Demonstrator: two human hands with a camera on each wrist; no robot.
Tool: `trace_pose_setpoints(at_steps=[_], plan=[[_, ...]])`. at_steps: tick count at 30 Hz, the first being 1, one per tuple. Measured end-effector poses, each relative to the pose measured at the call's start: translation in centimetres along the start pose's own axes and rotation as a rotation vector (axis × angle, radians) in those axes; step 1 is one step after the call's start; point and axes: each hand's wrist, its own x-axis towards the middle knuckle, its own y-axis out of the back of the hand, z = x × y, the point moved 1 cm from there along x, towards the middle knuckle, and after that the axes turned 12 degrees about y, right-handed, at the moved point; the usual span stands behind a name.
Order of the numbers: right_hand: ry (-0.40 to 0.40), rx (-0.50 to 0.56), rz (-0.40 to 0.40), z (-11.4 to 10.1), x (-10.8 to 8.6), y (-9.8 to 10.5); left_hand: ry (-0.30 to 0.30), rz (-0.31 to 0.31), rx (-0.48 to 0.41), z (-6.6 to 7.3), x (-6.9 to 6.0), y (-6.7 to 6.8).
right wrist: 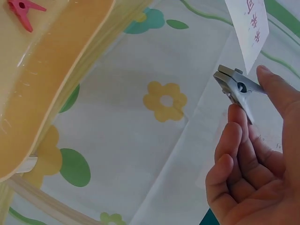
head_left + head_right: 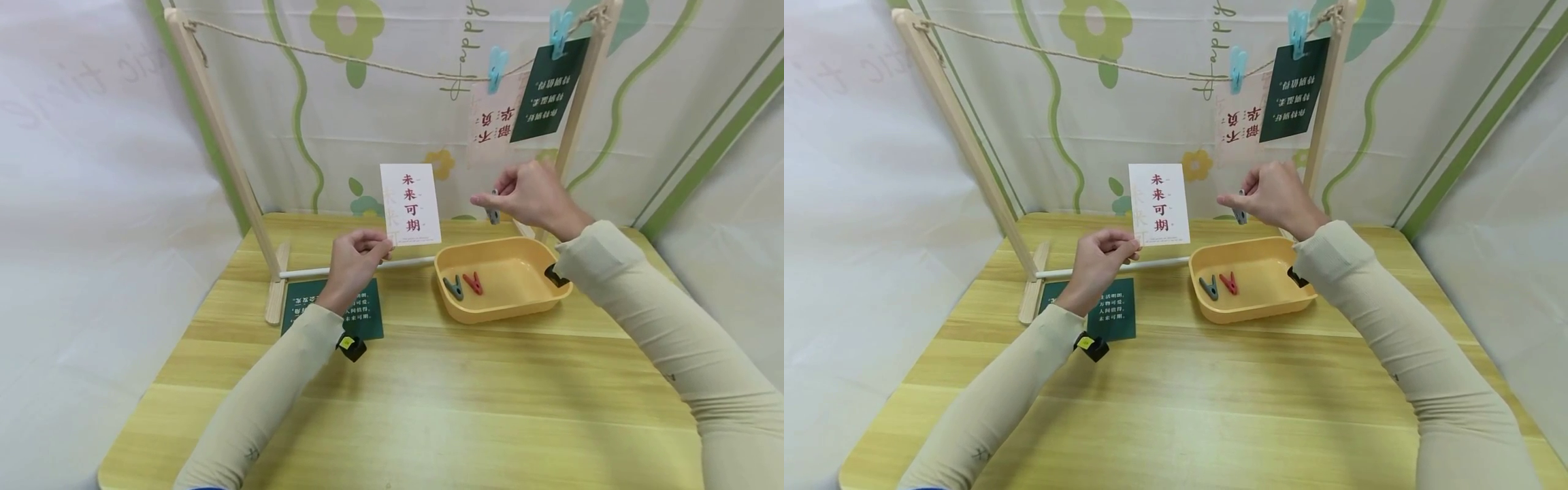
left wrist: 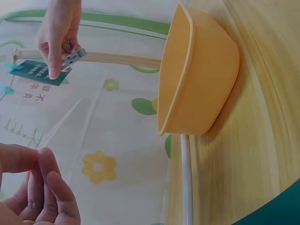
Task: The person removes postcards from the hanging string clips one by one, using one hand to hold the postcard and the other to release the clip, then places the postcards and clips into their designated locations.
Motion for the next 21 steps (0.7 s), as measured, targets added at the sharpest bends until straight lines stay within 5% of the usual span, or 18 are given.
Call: trace_pose_setpoints(at_steps=[21], plan=[[-0.046, 0.002, -0.145, 1.5, -1.3, -1.6, 0.043, -0.049, -0.020, -0.6, -0.8, 0.2]])
